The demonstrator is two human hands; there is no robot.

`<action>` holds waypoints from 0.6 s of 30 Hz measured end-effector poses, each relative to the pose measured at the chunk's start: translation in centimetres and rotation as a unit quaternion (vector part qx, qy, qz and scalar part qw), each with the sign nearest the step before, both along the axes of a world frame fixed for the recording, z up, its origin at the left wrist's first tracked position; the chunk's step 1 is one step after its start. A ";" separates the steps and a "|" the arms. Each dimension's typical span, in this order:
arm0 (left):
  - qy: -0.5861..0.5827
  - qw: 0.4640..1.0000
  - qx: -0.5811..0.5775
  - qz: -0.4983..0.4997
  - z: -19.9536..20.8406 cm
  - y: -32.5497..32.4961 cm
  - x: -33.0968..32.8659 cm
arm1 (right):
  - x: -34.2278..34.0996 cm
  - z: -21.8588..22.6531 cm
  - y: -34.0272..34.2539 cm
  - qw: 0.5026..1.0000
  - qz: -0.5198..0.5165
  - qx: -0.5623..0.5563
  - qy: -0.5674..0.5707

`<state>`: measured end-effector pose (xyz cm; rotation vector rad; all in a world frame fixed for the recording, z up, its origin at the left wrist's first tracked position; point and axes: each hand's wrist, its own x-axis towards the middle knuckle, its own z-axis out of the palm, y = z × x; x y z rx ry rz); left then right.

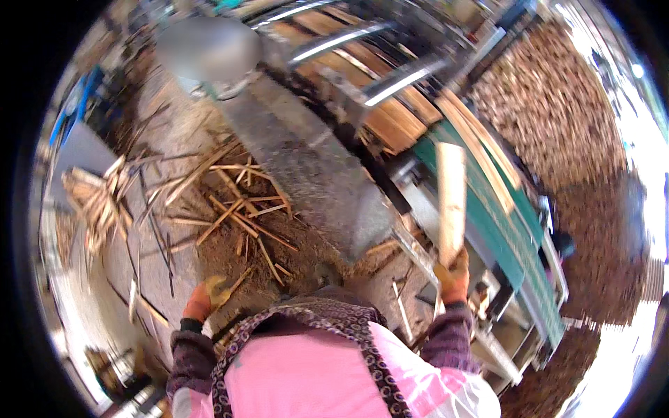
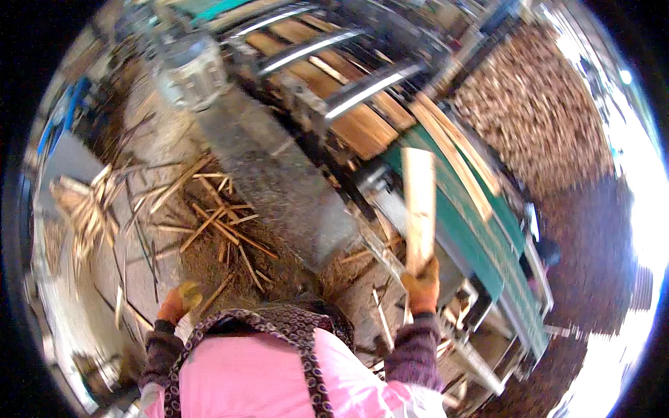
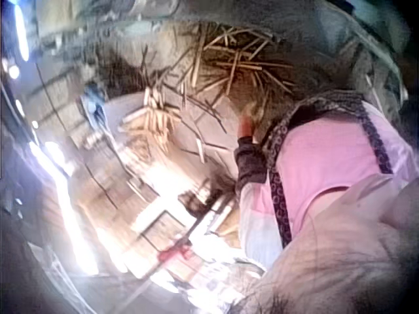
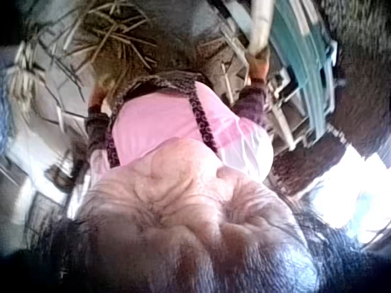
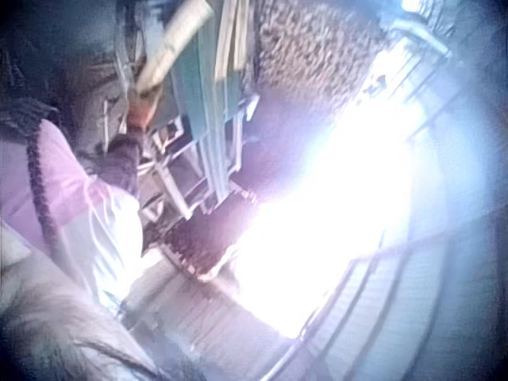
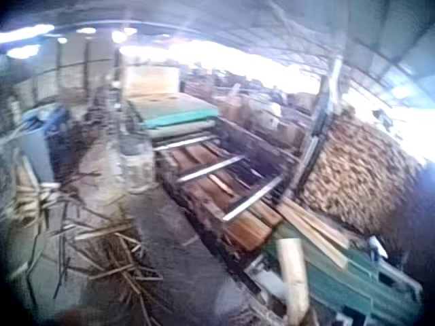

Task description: The person sorts and stacks various pieces of wood in a workshop. They pick up planks and logs from piles on the floor, arrange them into neat stacks, and use a pitchfork to move smaller wood scraps.

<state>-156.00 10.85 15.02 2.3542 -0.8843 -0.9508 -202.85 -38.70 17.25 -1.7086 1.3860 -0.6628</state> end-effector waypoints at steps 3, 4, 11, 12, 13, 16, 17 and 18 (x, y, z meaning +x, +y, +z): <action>-0.012 0.994 -0.093 0.049 0.5 0.2 -0.6 | 3.5 4.6 -0.4 0.967 0.079 0.039 -0.237; -0.015 0.990 -0.125 0.067 2.1 -0.5 -0.6 | 7.0 7.8 -0.6 0.958 0.133 0.025 -0.251; 0.275 0.789 -0.536 0.122 19.5 -13.0 -6.1 | 32.8 21.0 16.8 0.724 0.569 0.047 -0.387; 0.257 0.767 -0.565 0.163 20.0 -9.6 -5.8 | 34.3 21.0 19.9 0.672 0.637 0.026 -0.377; 0.238 0.742 -0.593 0.202 20.3 -6.4 -5.6 | 35.1 19.7 22.2 0.627 0.691 -0.035 -0.358; 0.336 0.531 -0.733 0.261 19.6 4.7 -5.5 | 36.4 16.8 26.2 0.531 0.781 -0.121 -0.305; 0.321 0.480 -0.773 0.262 20.3 9.2 -6.3 | 36.7 16.0 26.6 0.518 0.808 -0.080 -0.270; 0.208 0.498 -0.785 0.303 21.1 12.9 -9.2 | 36.9 15.2 27.0 0.503 0.827 -0.046 -0.248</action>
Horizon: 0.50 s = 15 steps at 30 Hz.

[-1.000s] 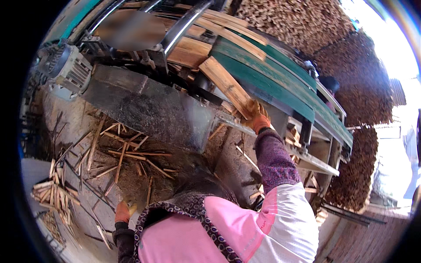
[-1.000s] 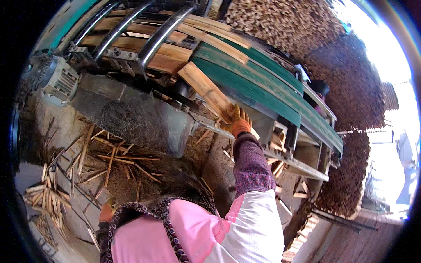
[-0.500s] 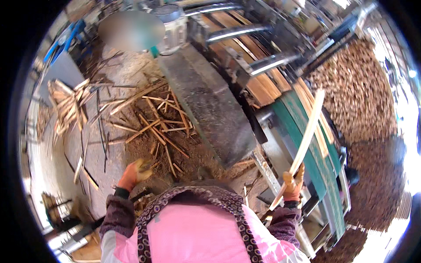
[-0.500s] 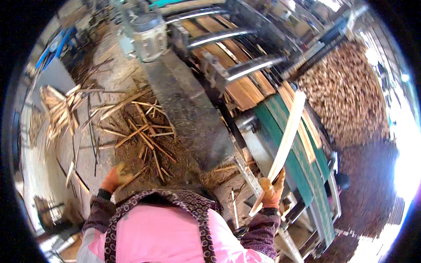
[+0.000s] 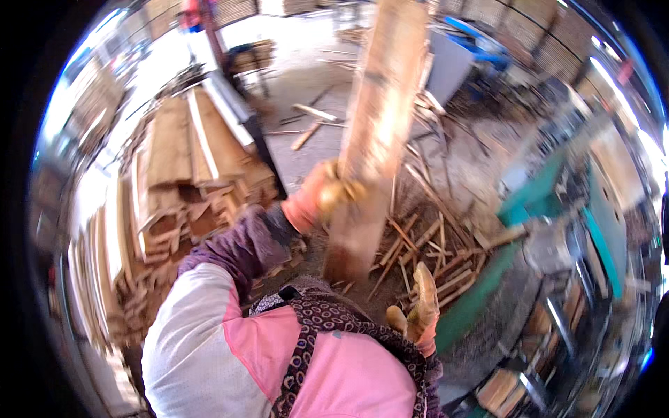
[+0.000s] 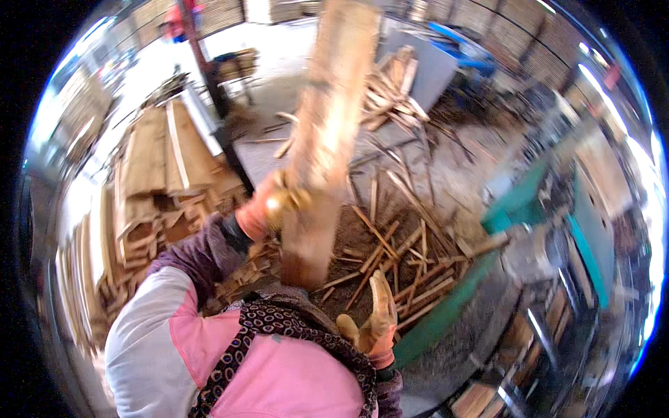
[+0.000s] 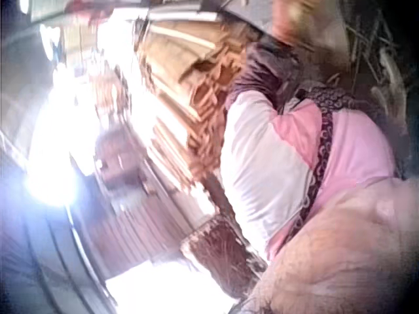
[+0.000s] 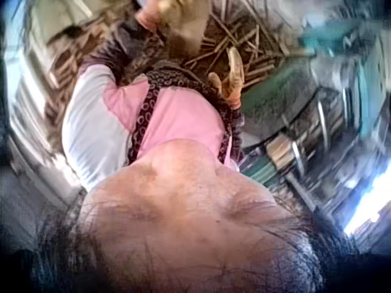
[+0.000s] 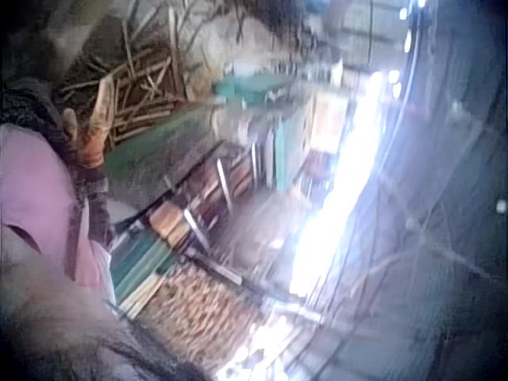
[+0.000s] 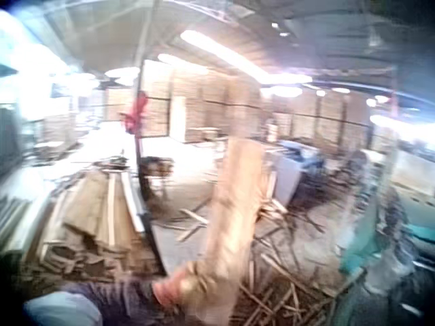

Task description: The person sorts and stacks various pieces of wood in a workshop. They pick up planks and logs from piles on the floor, arrange them into neat stacks, and use a pitchfork to move smaller wood scraps.

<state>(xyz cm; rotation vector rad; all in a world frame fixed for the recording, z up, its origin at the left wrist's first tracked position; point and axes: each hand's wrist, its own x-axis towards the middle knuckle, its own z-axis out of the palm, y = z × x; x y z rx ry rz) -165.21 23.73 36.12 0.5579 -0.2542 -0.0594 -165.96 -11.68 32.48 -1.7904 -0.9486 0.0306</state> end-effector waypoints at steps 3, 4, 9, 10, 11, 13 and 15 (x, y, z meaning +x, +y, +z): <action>0.025 0.941 0.156 0.299 4.9 9.7 -7.9 | 1.9 -0.6 2.7 0.995 0.051 0.045 0.077; 0.062 0.898 0.217 0.377 7.7 12.6 -9.9 | 2.7 -0.5 3.8 0.991 0.066 0.068 0.092; 0.068 0.543 0.705 0.450 12.7 29.8 -19.6 | 6.6 -0.5 9.5 0.984 0.139 0.063 0.096; 0.187 0.506 0.713 0.448 11.3 31.0 -18.7 | 7.8 -0.6 10.5 0.984 0.147 0.055 0.088; 0.311 0.460 0.715 0.424 10.2 32.4 -18.0 | 8.8 -1.1 11.5 0.984 0.151 0.052 0.079; 0.453 0.242 0.810 0.283 6.0 36.6 -18.0 | 10.5 -2.0 13.6 0.984 0.151 0.037 0.087; 0.438 0.054 0.896 0.055 4.1 40.9 -16.1 | 12.8 -3.5 15.3 0.987 0.135 0.016 0.089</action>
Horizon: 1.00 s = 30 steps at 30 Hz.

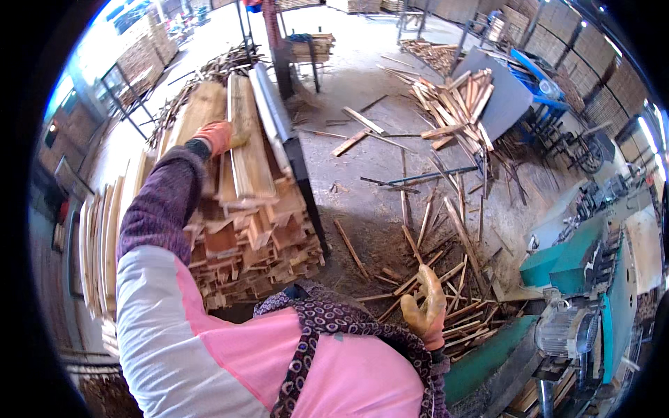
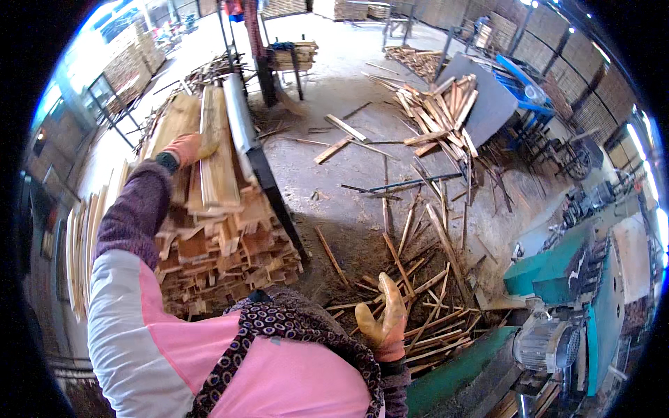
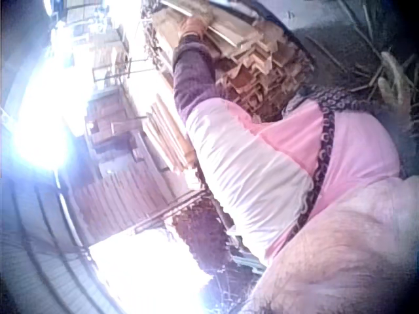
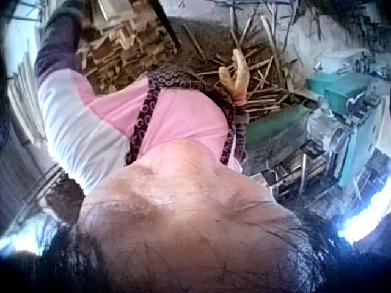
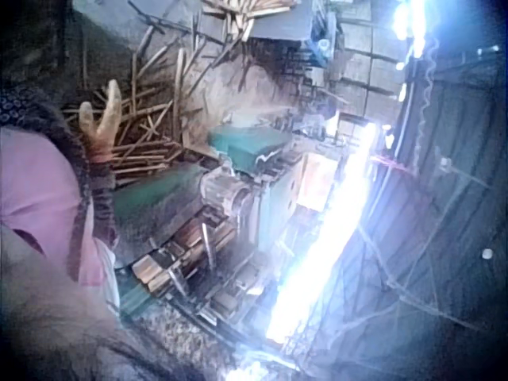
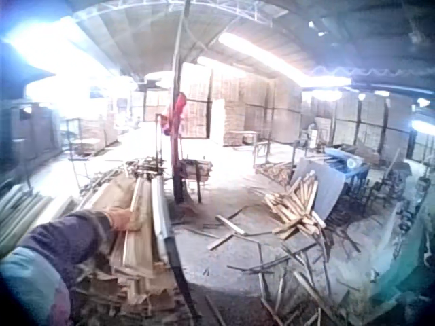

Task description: The person sorts and stacks various pieces of wood in a workshop. They pick up planks and logs from piles on the floor, arrange them into neat stacks, and use a pitchfork to move smaller wood scraps.

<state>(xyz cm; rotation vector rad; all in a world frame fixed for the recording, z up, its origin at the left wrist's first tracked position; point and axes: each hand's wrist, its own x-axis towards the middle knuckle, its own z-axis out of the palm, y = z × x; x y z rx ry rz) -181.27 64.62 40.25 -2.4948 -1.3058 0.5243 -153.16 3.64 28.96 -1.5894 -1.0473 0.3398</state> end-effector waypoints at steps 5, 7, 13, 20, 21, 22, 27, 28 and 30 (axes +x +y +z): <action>-0.162 0.981 -0.074 -0.076 8.7 3.4 11.8 | 4.3 -3.5 0.9 0.990 -0.117 -0.079 0.023; -0.379 0.885 -0.205 -0.175 9.0 5.3 17.6 | 5.2 -4.7 1.5 0.980 -0.154 -0.114 0.051; -0.277 0.829 -0.276 -0.400 14.6 -1.0 37.9 | 9.3 -3.7 1.4 0.950 -0.192 -0.233 0.076; -0.256 0.760 -0.252 -0.541 8.5 -7.1 58.5 | 20.7 -5.2 0.3 0.902 -0.272 -0.318 0.103; -0.252 0.748 -0.266 -0.553 6.1 -7.3 61.6 | 23.4 -6.5 0.4 0.894 -0.276 -0.334 0.111; -0.253 0.734 -0.281 -0.565 4.1 -7.2 64.5 | 26.2 -7.2 0.5 0.885 -0.281 -0.352 0.115; -0.225 0.810 -0.421 -0.340 -15.0 -1.0 73.2 | 39.8 -10.8 3.4 0.879 -0.215 -0.398 0.150; -0.212 0.824 -0.440 -0.287 -19.6 0.4 72.5 | 42.4 -10.4 4.1 0.883 -0.199 -0.392 0.165; -0.146 0.839 -0.484 -0.202 -27.1 1.8 70.0 | 47.8 -10.4 5.4 0.894 -0.187 -0.380 0.143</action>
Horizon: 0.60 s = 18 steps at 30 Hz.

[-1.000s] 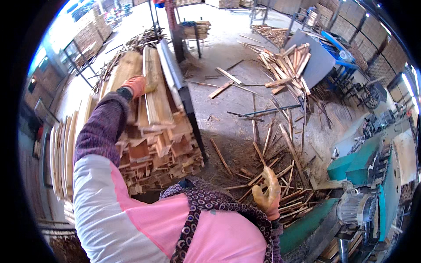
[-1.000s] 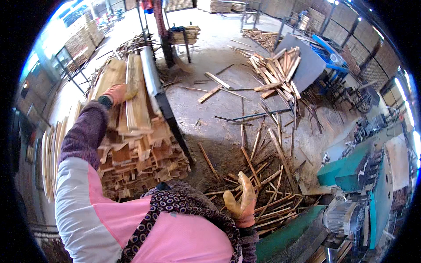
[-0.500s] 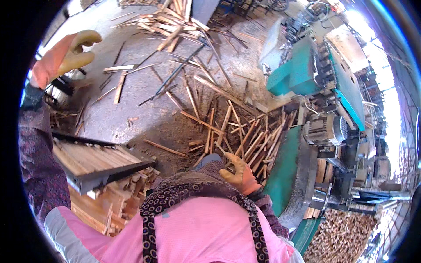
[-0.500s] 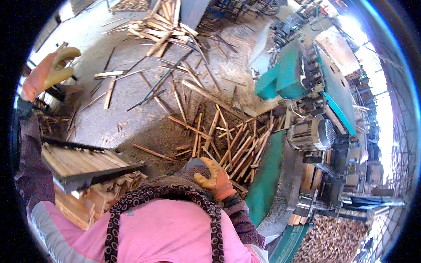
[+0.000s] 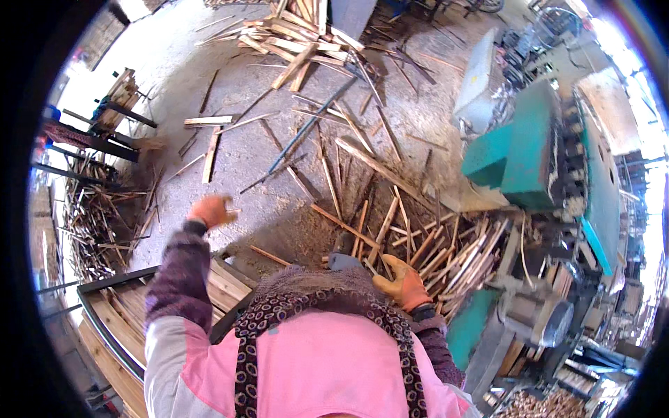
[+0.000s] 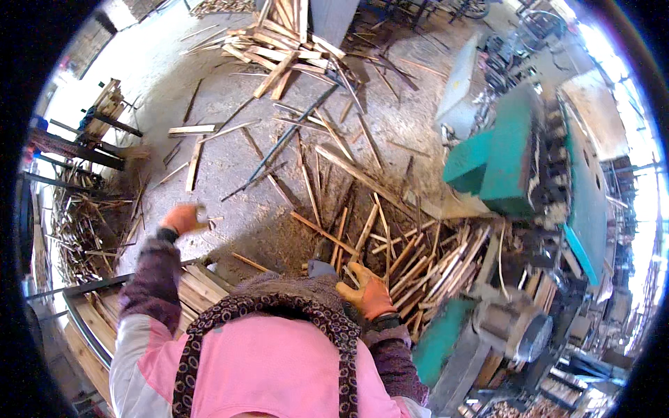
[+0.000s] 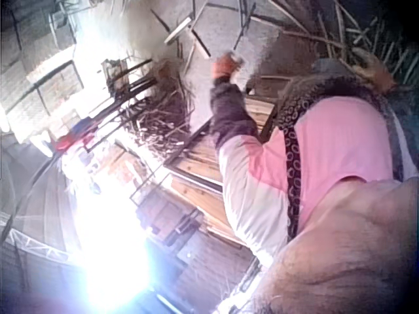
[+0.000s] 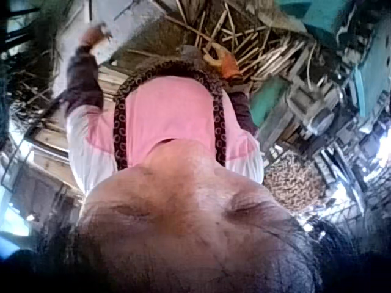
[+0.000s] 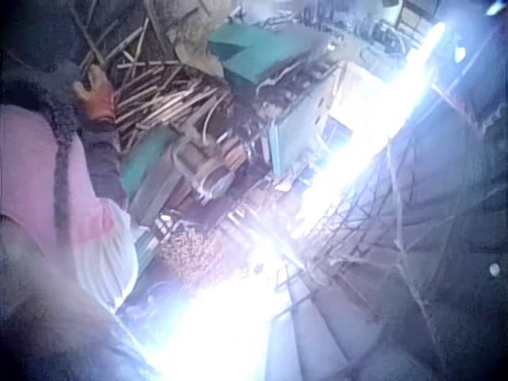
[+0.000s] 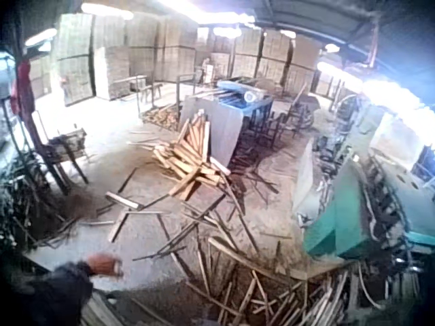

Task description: The person sorts and stacks various pieces of wood in a workshop. They pick up planks and logs from piles on the floor, arrange them into neat stacks, and use a pitchfork to move smaller wood scraps.

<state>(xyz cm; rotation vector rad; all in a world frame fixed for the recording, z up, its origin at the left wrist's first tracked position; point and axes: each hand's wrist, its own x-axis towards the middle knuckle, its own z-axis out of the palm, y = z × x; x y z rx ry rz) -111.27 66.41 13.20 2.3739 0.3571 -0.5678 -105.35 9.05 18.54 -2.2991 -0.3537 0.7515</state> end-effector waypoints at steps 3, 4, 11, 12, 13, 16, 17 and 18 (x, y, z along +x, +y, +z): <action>0.132 0.988 -0.070 0.030 -6.1 -0.1 -5.0 | 7.7 -0.4 2.3 0.998 0.053 -0.037 -0.010; 0.159 0.981 -0.098 0.047 -7.3 0.0 -6.0 | 10.3 -0.5 3.2 0.996 0.073 -0.056 -0.022; 0.274 0.931 -0.119 0.209 -18.5 13.2 -10.5 | 24.9 -2.3 18.8 0.992 0.093 -0.034 -0.074; 0.254 0.926 -0.143 0.241 -19.3 15.5 -9.5 | 26.2 -2.9 21.4 0.992 0.095 -0.021 -0.077; 0.224 0.921 -0.170 0.269 -20.4 17.8 -8.0 | 27.4 -3.2 24.3 0.992 0.091 -0.023 -0.080; 0.126 0.908 -0.195 0.350 -22.0 23.9 0.0 | 29.7 -3.4 32.4 0.992 0.090 -0.086 -0.031; 0.099 0.903 -0.193 0.372 -21.9 26.1 3.0 | 30.1 -3.1 34.7 0.988 0.116 -0.100 0.018; 0.081 0.899 -0.198 0.382 -21.4 27.7 6.6 | 30.6 -2.6 36.7 0.981 0.136 -0.118 0.066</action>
